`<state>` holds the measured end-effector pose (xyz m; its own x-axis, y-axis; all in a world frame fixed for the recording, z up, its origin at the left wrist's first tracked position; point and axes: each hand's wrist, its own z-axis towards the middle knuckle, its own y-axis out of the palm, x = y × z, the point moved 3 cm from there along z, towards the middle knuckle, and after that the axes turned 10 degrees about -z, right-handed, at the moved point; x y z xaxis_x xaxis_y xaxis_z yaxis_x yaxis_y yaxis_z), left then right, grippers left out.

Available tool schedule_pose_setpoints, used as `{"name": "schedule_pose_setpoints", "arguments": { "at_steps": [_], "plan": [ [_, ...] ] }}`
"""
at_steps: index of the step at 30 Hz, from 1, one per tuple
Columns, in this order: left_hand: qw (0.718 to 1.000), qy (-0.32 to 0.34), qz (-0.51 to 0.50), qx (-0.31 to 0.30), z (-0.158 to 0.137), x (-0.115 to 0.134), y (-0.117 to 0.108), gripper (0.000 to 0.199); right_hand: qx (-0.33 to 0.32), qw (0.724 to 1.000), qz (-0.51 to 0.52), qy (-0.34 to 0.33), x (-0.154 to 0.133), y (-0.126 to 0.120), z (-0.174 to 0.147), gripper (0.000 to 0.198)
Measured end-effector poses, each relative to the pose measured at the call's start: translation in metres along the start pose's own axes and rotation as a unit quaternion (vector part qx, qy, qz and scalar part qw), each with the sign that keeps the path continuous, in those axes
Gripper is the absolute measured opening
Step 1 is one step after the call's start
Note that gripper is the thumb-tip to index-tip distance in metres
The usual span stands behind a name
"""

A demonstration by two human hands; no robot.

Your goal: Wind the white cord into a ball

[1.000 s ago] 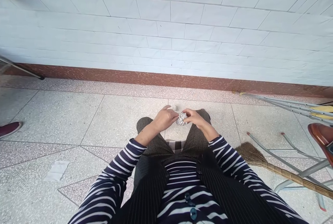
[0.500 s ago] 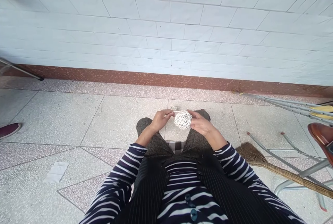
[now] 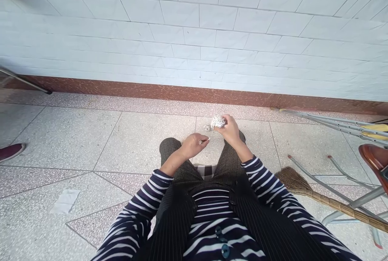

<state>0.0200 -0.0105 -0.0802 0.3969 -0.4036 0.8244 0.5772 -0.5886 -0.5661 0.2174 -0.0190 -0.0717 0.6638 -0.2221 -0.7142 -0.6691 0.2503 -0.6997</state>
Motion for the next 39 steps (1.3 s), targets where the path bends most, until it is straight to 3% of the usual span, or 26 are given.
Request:
{"name": "schedule_pose_setpoints", "arguments": {
  "at_steps": [2,5,7,9,11,13,17,21,26,30,34,37,39],
  "plan": [
    [0.997,0.008,0.071,-0.021,0.007,-0.001,0.000,0.025,-0.029,0.997,-0.066,0.007,0.007,0.016,-0.005,0.055],
    [0.985,0.041,0.162,-0.052,0.013,-0.004,-0.003,0.027,-0.178,0.981,-0.003,0.072,0.019,0.033,-0.017,0.060],
    [0.979,0.070,0.185,-0.055,0.014,-0.003,-0.008,0.026,-0.295,0.946,0.075,0.109,0.023,0.038,-0.028,0.056],
    [0.980,0.095,0.164,-0.054,0.012,-0.001,-0.011,0.024,-0.400,0.893,0.161,0.124,0.022,0.038,-0.040,0.046],
    [0.986,0.111,0.115,-0.052,0.010,0.001,-0.011,0.024,-0.461,0.838,0.261,0.133,0.018,0.034,-0.050,0.041],
    [0.992,0.107,0.058,-0.040,0.008,0.001,-0.009,0.024,-0.471,0.800,0.345,0.141,0.014,0.030,-0.058,0.044],
    [0.998,0.044,-0.052,-0.006,0.006,-0.010,-0.005,0.023,-0.450,0.787,0.394,0.151,0.008,0.023,-0.068,0.047],
    [0.992,0.012,-0.127,-0.020,0.004,-0.021,-0.003,0.026,-0.423,0.777,0.438,0.159,0.005,0.017,-0.072,0.044],
    [0.992,0.008,-0.127,0.003,0.000,-0.026,-0.005,0.035,-0.364,0.790,0.471,0.148,-0.001,-0.001,-0.065,0.036],
    [0.993,-0.023,-0.112,0.017,-0.005,-0.030,-0.004,0.039,-0.292,0.815,0.487,0.115,-0.012,-0.024,-0.049,0.038],
    [0.994,-0.041,-0.105,-0.006,-0.009,-0.019,0.001,0.039,-0.137,0.889,0.429,0.082,-0.015,-0.036,-0.019,0.049],
    [0.994,-0.023,-0.104,-0.038,-0.008,-0.001,0.003,0.035,-0.026,0.970,0.239,0.038,-0.012,-0.027,-0.004,0.056],
    [0.997,-0.004,-0.062,-0.044,-0.005,0.007,0.000,0.030,-0.005,0.996,0.089,0.013,-0.009,-0.012,-0.004,0.057]
  ]
}}
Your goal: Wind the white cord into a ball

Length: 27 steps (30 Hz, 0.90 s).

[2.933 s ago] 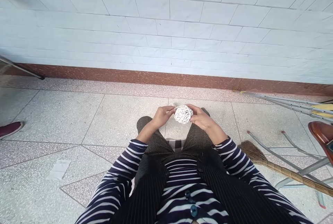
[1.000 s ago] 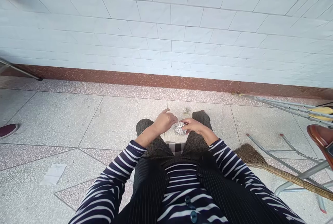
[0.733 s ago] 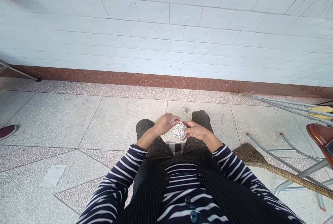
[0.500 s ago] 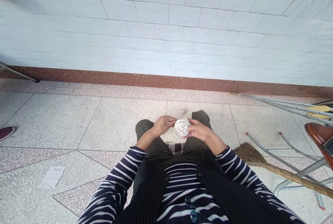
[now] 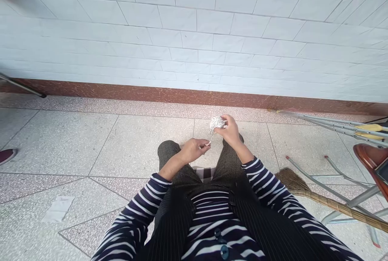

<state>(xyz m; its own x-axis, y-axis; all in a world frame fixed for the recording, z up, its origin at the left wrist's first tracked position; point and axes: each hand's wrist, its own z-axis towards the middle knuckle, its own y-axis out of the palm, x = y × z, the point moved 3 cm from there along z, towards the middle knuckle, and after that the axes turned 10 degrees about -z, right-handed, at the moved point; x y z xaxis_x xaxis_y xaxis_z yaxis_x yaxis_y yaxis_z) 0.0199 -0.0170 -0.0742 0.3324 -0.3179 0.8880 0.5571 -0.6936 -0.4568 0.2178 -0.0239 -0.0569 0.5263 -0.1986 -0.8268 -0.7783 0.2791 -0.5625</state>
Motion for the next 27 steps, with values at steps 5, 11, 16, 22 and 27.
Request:
{"name": "schedule_pose_setpoints", "arguments": {
  "at_steps": [5,11,16,22,27],
  "plan": [
    [0.982,0.041,0.184,0.026,0.004,0.002,-0.013,0.022,-0.193,0.977,-0.081,0.044,0.022,0.039,-0.024,0.051],
    [0.995,0.047,0.086,0.017,0.003,-0.004,-0.017,0.024,-0.389,0.879,0.212,0.176,0.029,0.036,-0.048,0.043],
    [0.999,0.027,-0.010,0.043,0.007,-0.020,-0.022,0.038,-0.381,0.837,0.348,0.181,0.026,0.020,-0.051,0.041],
    [0.993,0.008,-0.091,0.069,0.009,-0.035,-0.017,0.045,-0.422,0.788,0.425,0.140,0.003,0.012,-0.056,0.044],
    [0.995,-0.039,-0.088,0.023,-0.003,-0.032,0.006,0.043,-0.227,0.885,0.384,0.133,-0.013,-0.004,-0.032,0.035]
  ]
}}
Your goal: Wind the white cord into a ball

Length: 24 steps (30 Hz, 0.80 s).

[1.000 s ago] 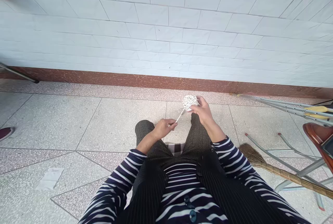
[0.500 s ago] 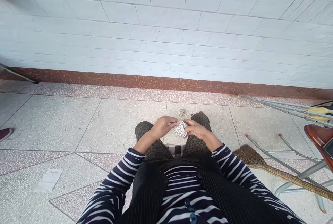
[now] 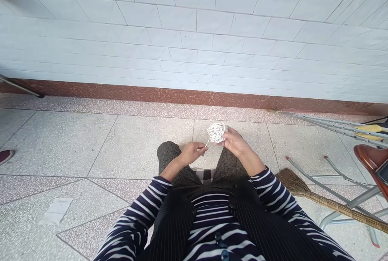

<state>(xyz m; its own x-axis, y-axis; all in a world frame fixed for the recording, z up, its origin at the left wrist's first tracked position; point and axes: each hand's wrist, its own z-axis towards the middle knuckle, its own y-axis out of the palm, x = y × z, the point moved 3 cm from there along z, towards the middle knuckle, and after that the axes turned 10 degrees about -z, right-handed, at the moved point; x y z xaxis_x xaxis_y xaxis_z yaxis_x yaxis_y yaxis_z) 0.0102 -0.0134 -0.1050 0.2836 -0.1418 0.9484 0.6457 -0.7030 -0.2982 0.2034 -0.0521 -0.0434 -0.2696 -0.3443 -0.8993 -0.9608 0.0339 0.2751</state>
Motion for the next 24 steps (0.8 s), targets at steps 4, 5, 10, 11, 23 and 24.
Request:
{"name": "schedule_pose_setpoints", "arguments": {
  "at_steps": [4,5,10,11,23,24],
  "plan": [
    [1.000,0.003,0.012,-0.012,-0.005,0.008,0.010,0.038,0.169,0.972,-0.152,-0.061,-0.006,-0.015,0.019,0.041],
    [1.000,0.013,0.023,-0.016,-0.004,0.012,0.011,0.037,0.203,0.954,-0.209,-0.072,-0.003,-0.017,0.024,0.043],
    [0.982,0.072,0.172,-0.022,0.012,0.026,0.007,0.032,0.255,0.845,-0.463,-0.080,0.030,-0.019,0.038,0.049],
    [0.976,0.079,0.203,-0.016,0.014,0.026,0.003,0.032,0.237,0.844,-0.477,-0.065,0.037,-0.019,0.038,0.047],
    [0.963,0.180,0.200,-0.027,0.017,0.030,-0.007,0.029,-0.147,0.969,-0.082,0.179,0.067,-0.015,0.004,0.039],
    [0.962,0.183,0.203,-0.020,0.018,0.030,-0.007,0.030,-0.152,0.970,-0.069,0.177,0.066,-0.014,0.003,0.041]
  ]
}}
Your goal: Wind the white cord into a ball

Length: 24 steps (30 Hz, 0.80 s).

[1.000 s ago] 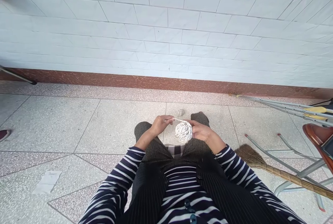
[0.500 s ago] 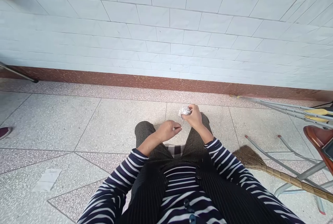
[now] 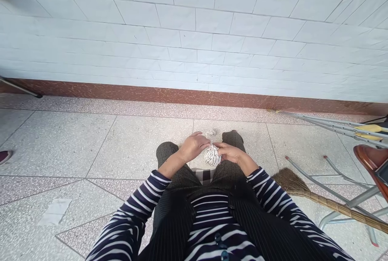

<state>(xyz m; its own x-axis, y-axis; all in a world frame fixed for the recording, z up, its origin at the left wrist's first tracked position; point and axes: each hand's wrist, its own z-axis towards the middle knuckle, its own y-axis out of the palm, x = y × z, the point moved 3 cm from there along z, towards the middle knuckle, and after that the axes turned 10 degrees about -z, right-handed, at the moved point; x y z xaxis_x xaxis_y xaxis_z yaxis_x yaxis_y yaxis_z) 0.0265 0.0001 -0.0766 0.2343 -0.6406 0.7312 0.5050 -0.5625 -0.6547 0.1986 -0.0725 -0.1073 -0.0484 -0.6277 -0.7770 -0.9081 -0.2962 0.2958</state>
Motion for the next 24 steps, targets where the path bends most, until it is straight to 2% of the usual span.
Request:
{"name": "schedule_pose_setpoints", "arguments": {
  "at_steps": [4,6,11,14,16,18,19,20,21,22,24],
  "plan": [
    [0.998,-0.044,-0.013,0.044,-0.002,-0.016,-0.004,0.034,-0.021,0.996,0.061,-0.056,-0.009,0.009,-0.009,0.050],
    [0.995,-0.082,-0.036,0.054,-0.004,-0.026,-0.005,0.036,0.001,0.991,0.088,-0.096,-0.017,0.013,-0.013,0.047],
    [0.984,-0.152,-0.084,0.047,-0.006,-0.038,0.009,0.040,0.159,0.956,0.146,-0.200,-0.043,0.005,-0.009,0.038],
    [0.982,-0.155,-0.103,0.009,-0.003,-0.030,0.023,0.037,0.285,0.929,0.087,-0.220,-0.056,-0.009,-0.001,0.039],
    [0.983,-0.153,-0.102,-0.010,0.000,-0.021,0.029,0.035,0.409,0.887,-0.049,-0.208,-0.060,-0.022,0.003,0.045],
    [0.984,-0.153,-0.091,-0.023,0.001,-0.013,0.029,0.035,0.508,0.812,-0.224,-0.181,-0.060,-0.032,0.005,0.050],
    [0.985,-0.150,-0.079,-0.026,0.001,-0.010,0.026,0.034,0.528,0.779,-0.297,-0.163,-0.057,-0.035,0.006,0.051],
    [0.987,-0.144,-0.062,-0.025,0.002,-0.008,0.022,0.034,0.524,0.765,-0.348,-0.141,-0.052,-0.037,0.008,0.049],
    [0.990,-0.136,-0.043,-0.019,0.002,-0.007,0.017,0.034,0.498,0.775,-0.372,-0.115,-0.045,-0.038,0.010,0.048],
    [0.992,-0.126,-0.023,-0.009,0.002,-0.006,0.011,0.033,0.451,0.809,-0.368,-0.089,-0.037,-0.037,0.013,0.046],
    [0.994,-0.104,0.006,0.010,0.004,-0.006,-0.002,0.030,0.311,0.905,-0.287,-0.047,-0.018,-0.030,0.015,0.042]
  ]
}}
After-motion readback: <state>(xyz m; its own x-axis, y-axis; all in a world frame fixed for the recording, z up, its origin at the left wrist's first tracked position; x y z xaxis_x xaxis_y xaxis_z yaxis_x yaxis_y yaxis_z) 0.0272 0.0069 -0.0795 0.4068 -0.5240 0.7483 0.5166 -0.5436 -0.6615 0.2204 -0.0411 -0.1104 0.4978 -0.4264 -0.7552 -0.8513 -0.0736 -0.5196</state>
